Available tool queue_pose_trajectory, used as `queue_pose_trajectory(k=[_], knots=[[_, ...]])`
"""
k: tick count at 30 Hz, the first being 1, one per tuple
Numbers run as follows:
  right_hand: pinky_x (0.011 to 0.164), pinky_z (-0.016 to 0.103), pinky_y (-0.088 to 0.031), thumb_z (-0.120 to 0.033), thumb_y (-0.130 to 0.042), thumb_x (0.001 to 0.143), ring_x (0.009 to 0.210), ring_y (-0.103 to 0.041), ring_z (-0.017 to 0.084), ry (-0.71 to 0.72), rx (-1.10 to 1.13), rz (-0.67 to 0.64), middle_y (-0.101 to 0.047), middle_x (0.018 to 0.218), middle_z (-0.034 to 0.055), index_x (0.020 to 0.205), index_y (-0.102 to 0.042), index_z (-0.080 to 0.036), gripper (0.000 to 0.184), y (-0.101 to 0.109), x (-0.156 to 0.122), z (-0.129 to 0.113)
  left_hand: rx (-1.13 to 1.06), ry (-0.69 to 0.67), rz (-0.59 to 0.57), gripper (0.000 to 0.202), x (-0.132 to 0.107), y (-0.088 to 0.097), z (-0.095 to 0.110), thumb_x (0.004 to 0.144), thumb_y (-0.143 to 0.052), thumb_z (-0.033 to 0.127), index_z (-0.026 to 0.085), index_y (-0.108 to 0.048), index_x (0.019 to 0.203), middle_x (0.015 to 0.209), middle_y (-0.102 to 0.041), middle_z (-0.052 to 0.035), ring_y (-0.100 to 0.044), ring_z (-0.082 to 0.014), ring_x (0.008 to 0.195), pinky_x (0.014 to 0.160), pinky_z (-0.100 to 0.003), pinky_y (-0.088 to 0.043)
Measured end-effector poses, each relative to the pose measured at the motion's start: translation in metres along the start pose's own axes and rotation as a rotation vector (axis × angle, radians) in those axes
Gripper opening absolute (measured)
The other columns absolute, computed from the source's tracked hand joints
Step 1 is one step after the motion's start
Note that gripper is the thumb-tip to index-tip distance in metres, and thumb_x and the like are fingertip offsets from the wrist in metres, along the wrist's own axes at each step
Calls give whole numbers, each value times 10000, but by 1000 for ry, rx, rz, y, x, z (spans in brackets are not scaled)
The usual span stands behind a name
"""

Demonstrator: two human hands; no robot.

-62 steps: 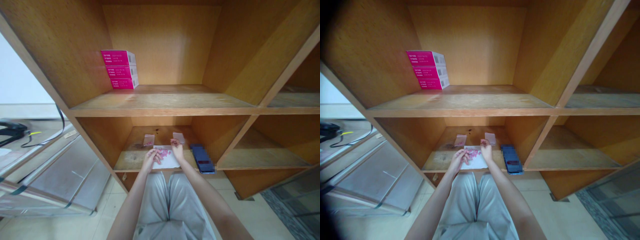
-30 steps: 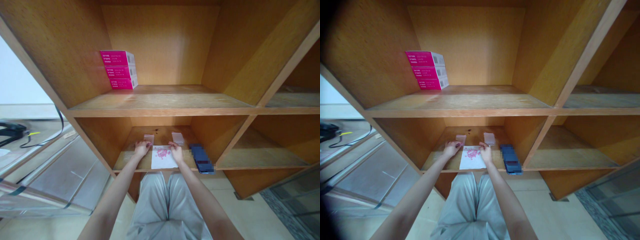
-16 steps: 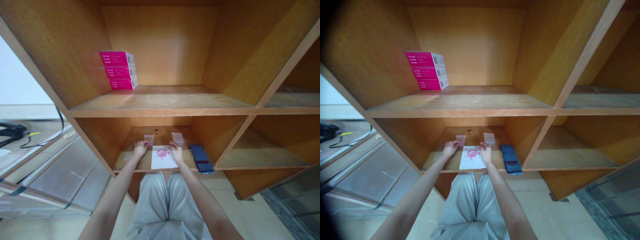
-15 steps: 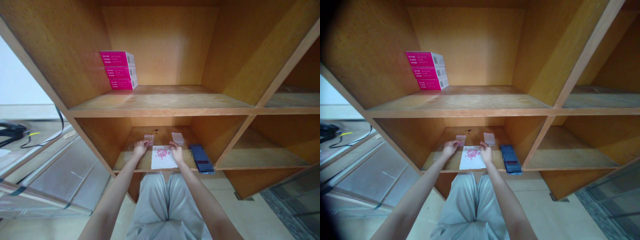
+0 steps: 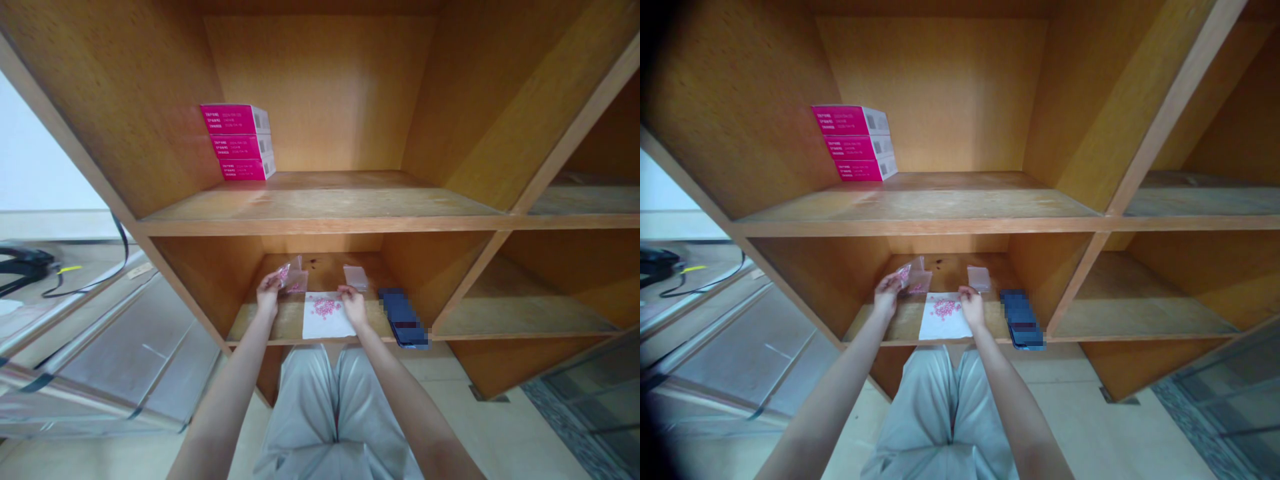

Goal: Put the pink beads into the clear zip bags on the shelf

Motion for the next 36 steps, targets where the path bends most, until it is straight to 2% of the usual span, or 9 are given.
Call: queue_pose_trajectory(k=[2,5,10,14,23,31,33,36], knots=[[727,315,-464,-213,-422,690,762,-601,182,-2,10,0,-649,869,75,854,-607,-153,255,0,0,1,-196,126,-32,202,-7,-2,1,578,-683,128,154,-605,762,782,-659,-32,-618,-148,722,691,-280,-467],[721,309,-464,-207,-418,686,763,-596,180,11,3,1,-649,857,71,840,-606,-154,248,0,1,2,-355,250,-71,198,-22,-7,4,596,-674,118,158,-588,769,768,-659,-28,-631,-158,741,703,-300,-483],[671,294,-467,-209,-399,697,689,-594,169,23,-24,-7,-648,837,71,843,-604,-151,259,1,-1,-1,-453,378,-107,150,-54,-12,2,656,-614,57,151,-577,767,810,-659,-31,-624,-132,742,748,-316,-496],[691,298,-462,-213,-407,694,719,-599,178,33,-42,-5,-652,823,68,828,-610,-153,251,2,-1,-3,-452,468,-149,152,-71,-12,-4,676,-604,46,136,-570,793,841,-653,-48,-617,-107,701,713,-263,-504],[712,306,-459,-222,-414,711,738,-599,180,70,-38,26,-658,810,67,826,-613,-154,239,0,-4,-9,-451,441,-202,225,-73,-9,-9,657,-644,84,167,-525,829,808,-642,-19,-612,-91,685,653,-214,-509],[787,297,-438,-162,-418,717,839,-589,163,240,-94,-70,-651,871,58,840,-626,-174,243,-4,-10,-49,-421,412,-255,245,-76,-10,-7,636,-674,123,179,-491,788,783,-632,-1,-606,-91,666,603,-201,-505],[790,296,-439,-167,-444,709,833,-592,156,209,-45,-100,-648,884,58,876,-612,-171,237,-11,-9,-54,-411,411,-266,250,-77,-10,-5,635,-677,130,182,-489,792,777,-628,4,-603,-89,658,607,-205,-506],[761,289,-452,-206,-505,692,789,-602,148,73,78,-204,-650,868,60,905,-588,-159,233,-25,-9,-56,-396,397,-274,254,-77,-11,-3,640,-675,141,192,-490,807,774,-625,12,-603,-90,669,616,-209,-506]])
Point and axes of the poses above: each hand's wrist, its own x-axis towards the middle knuckle, its own y-axis out of the back of the hand, z = x × y, the point moved 3 cm from there along x, towards the middle knuckle
